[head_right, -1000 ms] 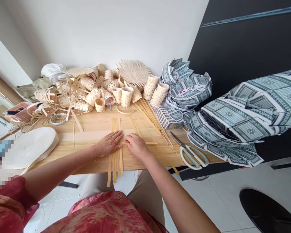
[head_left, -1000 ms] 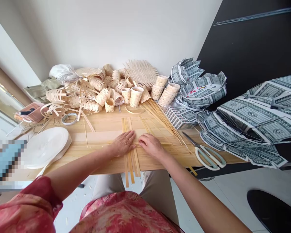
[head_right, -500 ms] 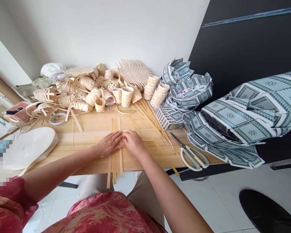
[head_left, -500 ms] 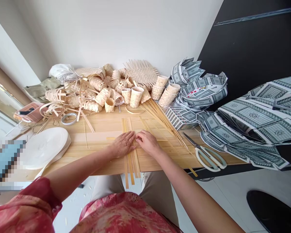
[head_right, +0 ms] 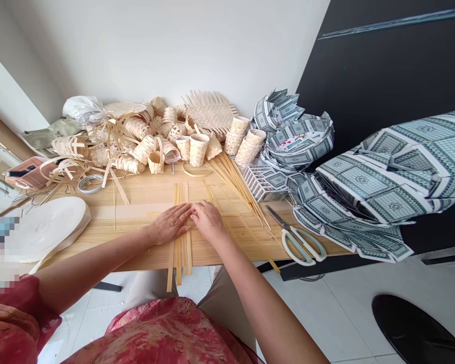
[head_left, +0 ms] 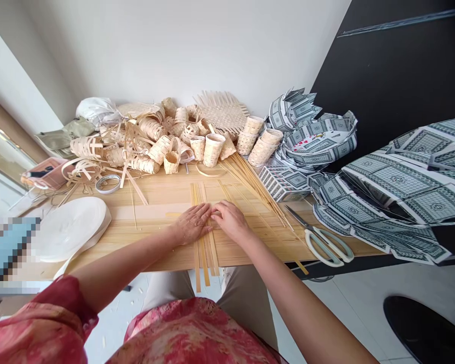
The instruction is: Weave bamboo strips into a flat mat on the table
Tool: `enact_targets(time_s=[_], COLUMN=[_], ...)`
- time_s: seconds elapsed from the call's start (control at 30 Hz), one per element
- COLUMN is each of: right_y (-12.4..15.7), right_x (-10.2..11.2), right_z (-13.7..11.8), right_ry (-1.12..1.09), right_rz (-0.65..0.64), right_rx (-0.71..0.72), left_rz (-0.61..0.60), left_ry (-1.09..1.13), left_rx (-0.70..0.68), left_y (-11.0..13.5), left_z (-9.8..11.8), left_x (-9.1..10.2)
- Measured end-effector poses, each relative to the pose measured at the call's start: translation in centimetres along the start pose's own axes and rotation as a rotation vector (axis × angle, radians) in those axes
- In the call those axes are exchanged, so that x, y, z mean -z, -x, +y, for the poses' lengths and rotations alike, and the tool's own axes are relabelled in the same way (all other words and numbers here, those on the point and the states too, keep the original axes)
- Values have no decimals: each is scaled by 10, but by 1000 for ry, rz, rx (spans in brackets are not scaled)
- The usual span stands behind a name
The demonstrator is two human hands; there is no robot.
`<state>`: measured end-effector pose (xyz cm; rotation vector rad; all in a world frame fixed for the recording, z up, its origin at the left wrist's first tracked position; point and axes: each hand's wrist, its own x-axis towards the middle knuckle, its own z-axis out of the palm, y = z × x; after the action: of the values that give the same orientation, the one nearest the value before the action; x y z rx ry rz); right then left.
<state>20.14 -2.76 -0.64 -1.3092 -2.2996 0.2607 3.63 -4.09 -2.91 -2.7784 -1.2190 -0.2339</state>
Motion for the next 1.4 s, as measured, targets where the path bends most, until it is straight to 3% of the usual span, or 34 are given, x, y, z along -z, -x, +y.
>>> enact_targets(time_s=[0.1, 0.2, 0.4, 0.8, 1.07, 1.2, 1.4], right_y=[22, 54, 92, 98, 98, 98, 96], right_x=[12, 17, 4, -8, -11, -11, -8], right_z=[-21, -40, -45, -39, -39, -39, -40], right_ry=[-5, -31, 25, 50, 45, 43, 44], right_rz=[-5, -24, -130, -155, -121, -107, -114], right_rx=[78, 303, 438, 437, 430, 436, 442], left_rz=[-16, -31, -10, -60, -82, -67, -98], left_ry=[-2, 0, 1, 130, 240, 278, 245], left_rx=[3, -8, -14, 40, 45, -52, -254], left_y=[0, 0, 1, -1, -10, 1, 24], left_z=[1, 0, 0, 0, -23, -17, -3], left_x=[1, 1, 1, 8, 35, 38, 17])
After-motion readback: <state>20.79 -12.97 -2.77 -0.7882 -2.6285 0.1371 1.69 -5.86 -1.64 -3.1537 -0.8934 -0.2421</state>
